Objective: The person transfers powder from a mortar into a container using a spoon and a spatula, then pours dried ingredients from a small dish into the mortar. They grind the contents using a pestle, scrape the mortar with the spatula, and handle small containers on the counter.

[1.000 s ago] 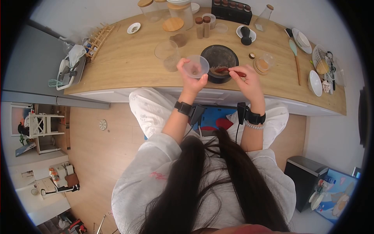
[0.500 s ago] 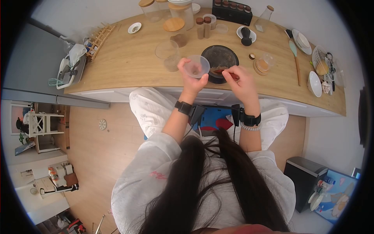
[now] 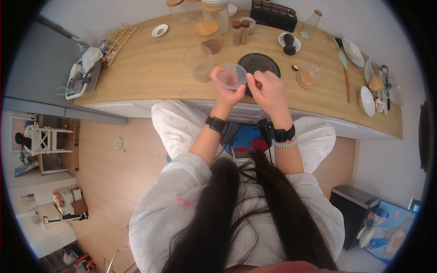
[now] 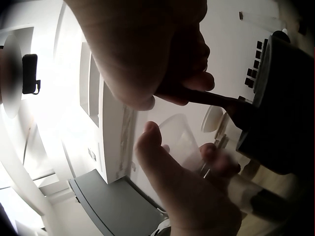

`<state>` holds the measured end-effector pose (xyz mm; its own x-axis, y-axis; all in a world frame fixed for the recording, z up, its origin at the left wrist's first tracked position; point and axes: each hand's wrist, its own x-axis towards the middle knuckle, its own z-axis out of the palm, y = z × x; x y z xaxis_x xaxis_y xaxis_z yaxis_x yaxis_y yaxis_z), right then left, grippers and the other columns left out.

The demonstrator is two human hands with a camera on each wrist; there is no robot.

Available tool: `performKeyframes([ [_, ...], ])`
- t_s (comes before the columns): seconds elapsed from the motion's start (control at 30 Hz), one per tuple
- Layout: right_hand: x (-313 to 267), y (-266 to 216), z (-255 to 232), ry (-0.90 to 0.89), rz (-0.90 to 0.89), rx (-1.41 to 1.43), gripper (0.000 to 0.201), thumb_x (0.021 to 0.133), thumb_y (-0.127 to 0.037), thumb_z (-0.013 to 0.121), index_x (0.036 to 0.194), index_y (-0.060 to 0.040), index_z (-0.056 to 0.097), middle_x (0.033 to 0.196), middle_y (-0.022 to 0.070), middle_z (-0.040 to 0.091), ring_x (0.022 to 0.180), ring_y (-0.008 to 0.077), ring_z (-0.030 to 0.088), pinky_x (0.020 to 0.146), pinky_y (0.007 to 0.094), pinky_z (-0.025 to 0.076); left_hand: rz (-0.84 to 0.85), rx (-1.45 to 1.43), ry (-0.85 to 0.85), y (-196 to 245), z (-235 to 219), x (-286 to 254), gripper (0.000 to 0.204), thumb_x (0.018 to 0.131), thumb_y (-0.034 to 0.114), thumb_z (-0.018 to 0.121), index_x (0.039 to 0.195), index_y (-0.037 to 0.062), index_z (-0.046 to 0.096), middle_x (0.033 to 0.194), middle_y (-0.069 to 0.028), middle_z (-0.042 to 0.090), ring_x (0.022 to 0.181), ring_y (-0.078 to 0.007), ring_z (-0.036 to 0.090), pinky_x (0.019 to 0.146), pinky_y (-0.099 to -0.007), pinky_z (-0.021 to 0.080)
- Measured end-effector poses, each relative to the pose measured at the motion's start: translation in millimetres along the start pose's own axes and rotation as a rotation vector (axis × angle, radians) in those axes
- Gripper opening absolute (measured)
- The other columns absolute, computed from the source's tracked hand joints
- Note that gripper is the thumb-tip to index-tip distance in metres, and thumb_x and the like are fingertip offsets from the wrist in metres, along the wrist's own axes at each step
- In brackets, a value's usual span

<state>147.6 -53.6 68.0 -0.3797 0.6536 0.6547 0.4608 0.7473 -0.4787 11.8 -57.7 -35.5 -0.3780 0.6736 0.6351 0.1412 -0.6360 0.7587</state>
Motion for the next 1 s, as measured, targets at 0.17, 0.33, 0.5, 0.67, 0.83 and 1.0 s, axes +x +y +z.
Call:
performKeyframes([
  [0.17, 8, -2, 4, -0.021, -0.035, -0.029, 0.029, 0.083, -0.018, 0.060, 0.060, -0.0059, 0.046, 0.052, 0.0071, 0.048, 0.051, 0.0251, 0.046, 0.048, 0.0351, 0.038, -0.035, 0.005, 0.033, 3, 1, 0, 0.078, 0.068, 0.040, 0.076, 0.120, 0.0088, 0.026, 0.082, -0.0047, 0.048, 0.075, -0.0147, 0.050, 0.067, -0.0275, 0.042],
  [0.33, 14, -1, 9, -0.050, -0.045, -0.054, 0.028, 0.082, -0.018, 0.060, 0.060, -0.0061, 0.048, 0.052, 0.0084, 0.050, 0.051, 0.0261, 0.049, 0.048, 0.0360, 0.040, -0.050, -0.042, 0.029, 1, 1, 0, 0.077, 0.069, 0.040, 0.075, 0.119, 0.0081, 0.026, 0.083, -0.0055, 0.049, 0.076, -0.0144, 0.050, 0.068, -0.0274, 0.042],
  [0.5, 19, -3, 12, -0.070, -0.095, -0.105, 0.028, 0.082, -0.019, 0.060, 0.060, -0.0064, 0.049, 0.051, 0.0096, 0.050, 0.052, 0.0271, 0.052, 0.047, 0.0377, 0.041, -0.036, -0.061, 0.105, -13, -8, 5, 0.074, 0.072, 0.042, 0.072, 0.119, 0.0103, 0.025, 0.082, -0.0066, 0.049, 0.066, -0.0132, 0.050, 0.058, -0.0248, 0.041],
  [0.67, 22, -6, 17, -0.094, -0.108, -0.128, 0.026, 0.082, -0.020, 0.059, 0.061, -0.0067, 0.052, 0.051, 0.0095, 0.051, 0.051, 0.0272, 0.052, 0.047, 0.0377, 0.042, -0.174, -0.225, 0.194, -7, -14, 5, 0.076, 0.070, 0.045, 0.073, 0.119, 0.0080, 0.028, 0.092, -0.0065, 0.049, 0.081, -0.0156, 0.051, 0.072, -0.0284, 0.043],
  [0.83, 24, -10, 22, -0.115, -0.138, -0.137, 0.024, 0.082, -0.020, 0.059, 0.063, -0.0071, 0.055, 0.052, 0.0084, 0.053, 0.051, 0.0266, 0.054, 0.048, 0.0370, 0.042, -0.132, -0.266, 0.212, -12, -16, 3, 0.075, 0.070, 0.043, 0.072, 0.119, 0.0087, 0.027, 0.089, -0.0067, 0.049, 0.076, -0.0149, 0.051, 0.067, -0.0267, 0.044],
  [1.0, 26, -8, 25, -0.069, -0.080, -0.081, 0.029, 0.083, -0.020, 0.060, 0.060, -0.0053, 0.050, 0.050, 0.0116, 0.046, 0.049, 0.0277, 0.048, 0.046, 0.0388, 0.036, -0.117, -0.285, 0.204, 1, -19, 9, 0.073, 0.073, 0.047, 0.070, 0.119, 0.0159, 0.023, 0.078, -0.0077, 0.049, 0.054, -0.0134, 0.047, 0.048, -0.0240, 0.038],
])
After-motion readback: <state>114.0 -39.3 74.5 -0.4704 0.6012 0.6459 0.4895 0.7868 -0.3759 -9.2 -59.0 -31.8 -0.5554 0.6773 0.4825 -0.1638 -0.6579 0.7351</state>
